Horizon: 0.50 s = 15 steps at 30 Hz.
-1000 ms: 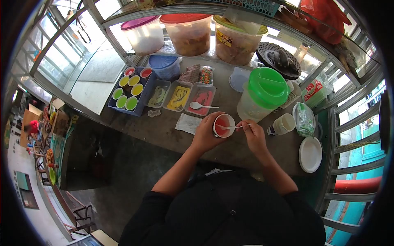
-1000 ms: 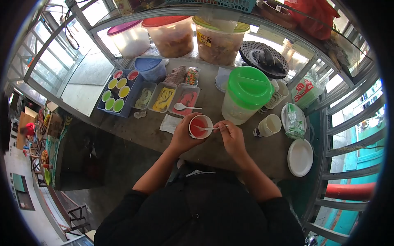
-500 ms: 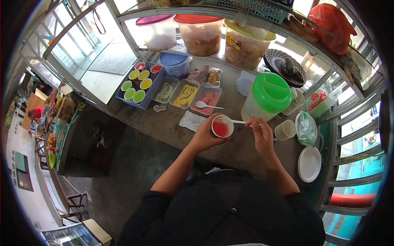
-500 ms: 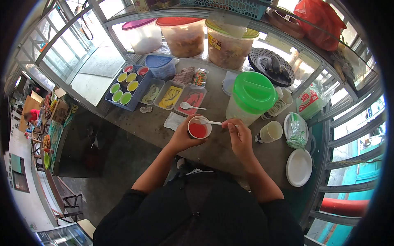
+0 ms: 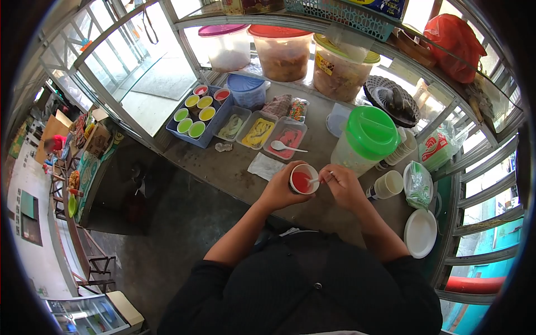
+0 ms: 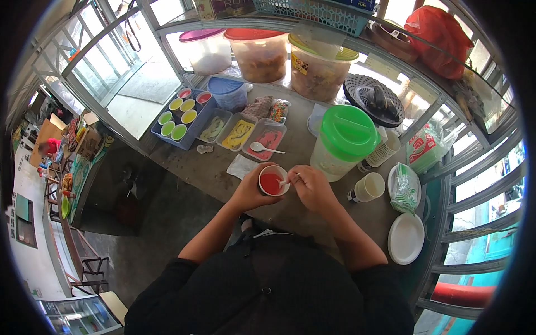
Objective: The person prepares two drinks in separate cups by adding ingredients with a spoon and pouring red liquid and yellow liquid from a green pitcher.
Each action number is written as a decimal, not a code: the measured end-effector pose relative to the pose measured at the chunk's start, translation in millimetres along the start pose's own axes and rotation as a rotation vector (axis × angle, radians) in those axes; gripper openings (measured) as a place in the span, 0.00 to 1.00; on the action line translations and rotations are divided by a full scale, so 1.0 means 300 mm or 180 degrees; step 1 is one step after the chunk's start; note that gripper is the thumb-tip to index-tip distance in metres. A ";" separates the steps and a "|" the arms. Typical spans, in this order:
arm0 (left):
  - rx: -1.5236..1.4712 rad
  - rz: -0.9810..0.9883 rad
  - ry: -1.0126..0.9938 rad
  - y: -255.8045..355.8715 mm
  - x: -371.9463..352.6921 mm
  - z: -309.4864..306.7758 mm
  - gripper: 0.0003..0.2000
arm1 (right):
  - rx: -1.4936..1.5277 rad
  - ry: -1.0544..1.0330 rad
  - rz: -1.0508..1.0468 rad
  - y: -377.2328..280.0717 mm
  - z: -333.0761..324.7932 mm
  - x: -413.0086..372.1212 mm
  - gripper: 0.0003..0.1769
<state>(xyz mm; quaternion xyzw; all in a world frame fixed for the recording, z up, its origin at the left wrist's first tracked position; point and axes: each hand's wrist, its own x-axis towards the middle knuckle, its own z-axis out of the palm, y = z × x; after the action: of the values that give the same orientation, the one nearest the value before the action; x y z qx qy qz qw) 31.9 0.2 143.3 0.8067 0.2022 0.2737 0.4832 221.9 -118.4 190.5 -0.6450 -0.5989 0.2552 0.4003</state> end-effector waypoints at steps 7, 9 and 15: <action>0.0040 0.0189 0.0335 0.009 -0.003 -0.008 0.40 | 0.1929 0.0314 0.0541 0.096 0.095 -0.061 0.18; 0.0046 0.0180 0.0358 0.018 -0.003 -0.006 0.40 | 0.2069 0.0453 0.0609 0.089 0.099 -0.064 0.18; -0.0098 0.0077 0.0279 0.000 -0.028 0.019 0.40 | -0.0152 0.0560 -0.0456 -0.006 0.018 -0.070 0.11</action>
<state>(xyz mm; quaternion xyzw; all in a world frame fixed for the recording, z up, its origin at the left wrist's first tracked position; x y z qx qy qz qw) 29.2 -8.6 139.0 0.7888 0.2091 0.3177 0.4829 213.4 -137.9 185.9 -0.6298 -0.6119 0.1540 0.4530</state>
